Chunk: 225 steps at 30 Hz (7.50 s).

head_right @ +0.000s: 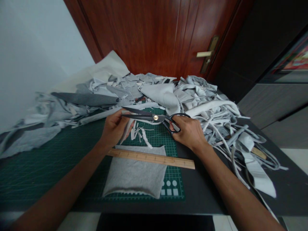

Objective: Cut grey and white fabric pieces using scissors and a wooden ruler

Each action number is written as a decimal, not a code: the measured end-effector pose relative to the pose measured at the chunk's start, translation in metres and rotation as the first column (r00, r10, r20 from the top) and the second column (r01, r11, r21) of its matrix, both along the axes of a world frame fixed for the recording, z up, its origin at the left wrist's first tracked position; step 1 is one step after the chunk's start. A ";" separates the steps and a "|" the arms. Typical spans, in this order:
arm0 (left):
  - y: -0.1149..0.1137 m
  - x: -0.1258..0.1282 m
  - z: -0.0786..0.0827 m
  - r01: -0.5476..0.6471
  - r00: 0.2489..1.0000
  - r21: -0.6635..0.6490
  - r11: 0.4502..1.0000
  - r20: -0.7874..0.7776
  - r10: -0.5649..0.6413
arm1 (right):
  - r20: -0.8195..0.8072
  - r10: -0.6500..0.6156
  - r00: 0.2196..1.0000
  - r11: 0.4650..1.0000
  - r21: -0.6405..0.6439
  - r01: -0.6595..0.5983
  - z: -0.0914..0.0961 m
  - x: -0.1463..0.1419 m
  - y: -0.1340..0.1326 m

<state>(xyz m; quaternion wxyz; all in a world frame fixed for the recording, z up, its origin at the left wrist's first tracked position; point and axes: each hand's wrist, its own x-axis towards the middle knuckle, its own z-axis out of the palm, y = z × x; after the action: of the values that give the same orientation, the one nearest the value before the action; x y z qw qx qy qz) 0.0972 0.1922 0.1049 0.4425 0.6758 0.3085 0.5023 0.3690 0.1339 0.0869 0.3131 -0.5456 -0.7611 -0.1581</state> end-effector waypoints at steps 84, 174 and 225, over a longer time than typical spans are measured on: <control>0.005 -0.002 -0.006 -0.039 0.999 0.056 0.998 -0.022 0.040 | -0.066 -0.029 0.997 0.991 -0.135 0.020 -0.001 -0.001 0.000; 0.007 -0.001 -0.007 0.221 0.975 -0.135 0.966 0.018 -0.221 | 0.033 -0.053 0.998 0.990 -0.128 0.056 0.001 0.002 -0.001; 0.010 0.002 -0.019 0.232 0.968 -0.203 0.951 0.144 -0.206 | -0.080 -0.041 0.996 0.973 -0.232 0.022 -0.013 -0.008 0.002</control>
<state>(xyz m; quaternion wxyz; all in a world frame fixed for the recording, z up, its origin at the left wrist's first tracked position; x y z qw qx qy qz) 0.0989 0.2027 0.0863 0.5850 0.6213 0.2573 0.4534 0.3606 0.1361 0.0738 0.2770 -0.5963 -0.7518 -0.0505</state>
